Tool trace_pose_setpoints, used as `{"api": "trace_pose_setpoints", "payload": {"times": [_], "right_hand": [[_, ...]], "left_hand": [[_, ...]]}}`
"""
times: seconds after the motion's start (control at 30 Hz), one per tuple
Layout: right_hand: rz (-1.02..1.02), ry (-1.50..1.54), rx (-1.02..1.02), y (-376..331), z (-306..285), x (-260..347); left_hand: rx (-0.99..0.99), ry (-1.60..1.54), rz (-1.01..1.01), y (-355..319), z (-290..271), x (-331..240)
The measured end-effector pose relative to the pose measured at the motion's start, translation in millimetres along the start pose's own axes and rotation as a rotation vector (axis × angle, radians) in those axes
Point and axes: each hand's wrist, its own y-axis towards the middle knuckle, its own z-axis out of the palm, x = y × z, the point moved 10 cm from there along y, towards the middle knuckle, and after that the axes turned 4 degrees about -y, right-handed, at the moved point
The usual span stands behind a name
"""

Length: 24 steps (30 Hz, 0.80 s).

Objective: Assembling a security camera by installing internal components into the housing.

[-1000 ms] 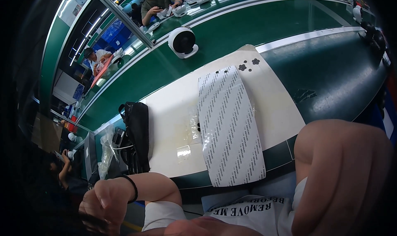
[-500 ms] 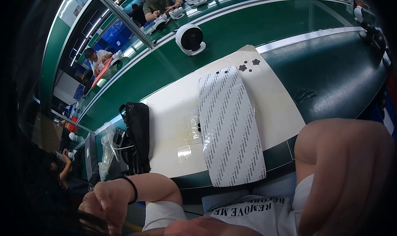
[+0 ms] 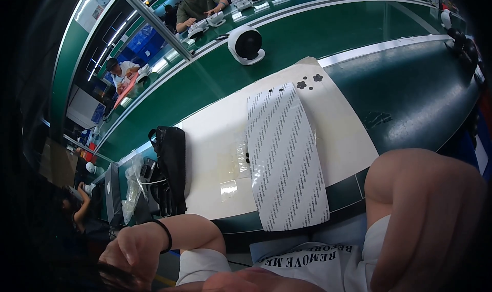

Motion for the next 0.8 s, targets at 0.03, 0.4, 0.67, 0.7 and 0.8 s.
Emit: {"api": "trace_pose_setpoints", "payload": {"times": [0.03, 0.4, 0.67, 0.7, 0.8], "right_hand": [[0.033, 0.018, 0.038, 0.0, 2.4, -2.6], [0.029, 0.062, 0.174, -0.9, 13.1, -3.0], [0.127, -0.186, 0.18, -9.6, -1.0, -14.5], [0.254, -0.152, 0.371, -18.4, 9.1, -22.6], [-0.009, -0.153, 1.117, -100.2, 67.6, 1.5]], "left_hand": [[0.043, -0.067, 0.004, 1.0, 1.4, -0.2], [0.172, -0.203, -0.049, 8.8, 2.7, -5.1], [0.012, -0.154, -0.6, -23.4, -20.8, 40.6], [-0.073, -0.299, -0.731, -31.9, -19.3, 57.7], [-0.055, -0.545, -0.806, -25.7, 30.0, 57.8]]}}
